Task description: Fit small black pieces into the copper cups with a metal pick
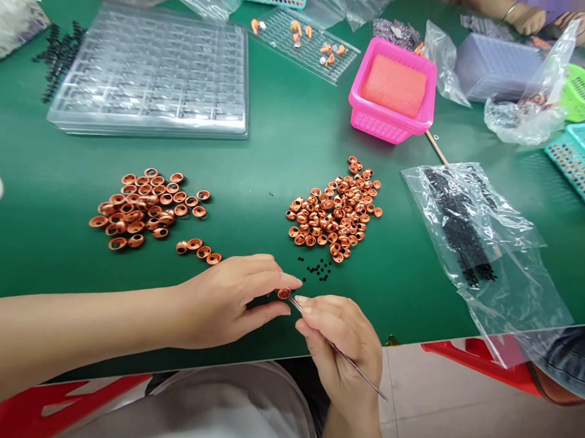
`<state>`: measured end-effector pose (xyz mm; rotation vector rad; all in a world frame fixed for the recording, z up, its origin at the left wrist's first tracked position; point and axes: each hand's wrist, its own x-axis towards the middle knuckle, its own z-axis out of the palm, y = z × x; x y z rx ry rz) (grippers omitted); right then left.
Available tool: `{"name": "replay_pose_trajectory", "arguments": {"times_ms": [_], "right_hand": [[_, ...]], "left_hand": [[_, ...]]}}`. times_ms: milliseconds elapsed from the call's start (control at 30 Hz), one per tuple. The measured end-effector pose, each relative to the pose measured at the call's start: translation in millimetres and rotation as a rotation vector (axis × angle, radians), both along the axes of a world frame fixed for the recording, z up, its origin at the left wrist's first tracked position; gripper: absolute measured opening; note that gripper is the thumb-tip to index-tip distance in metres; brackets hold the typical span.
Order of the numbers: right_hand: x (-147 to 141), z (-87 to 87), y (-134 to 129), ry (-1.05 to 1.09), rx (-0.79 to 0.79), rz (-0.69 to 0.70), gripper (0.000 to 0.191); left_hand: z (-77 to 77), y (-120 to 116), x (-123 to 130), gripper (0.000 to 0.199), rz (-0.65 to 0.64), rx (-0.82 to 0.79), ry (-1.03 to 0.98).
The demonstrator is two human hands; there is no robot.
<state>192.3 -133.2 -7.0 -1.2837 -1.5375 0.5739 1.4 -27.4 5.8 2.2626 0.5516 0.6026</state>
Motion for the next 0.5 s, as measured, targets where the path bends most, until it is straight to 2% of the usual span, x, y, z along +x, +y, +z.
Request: {"name": "replay_pose_trajectory", "arguments": {"times_ms": [267,500], "right_hand": [[-0.5,-1.0,1.1,0.027,0.008,-0.005,0.042],[3.8,-4.9,0.1,0.159,0.002,-0.184,0.027]], "left_hand": [[3.1,3.8,-1.5,0.024,-0.062,-0.062,-0.004],[3.5,10.4,-5.2,0.017,0.009,-0.042,0.080]]}}
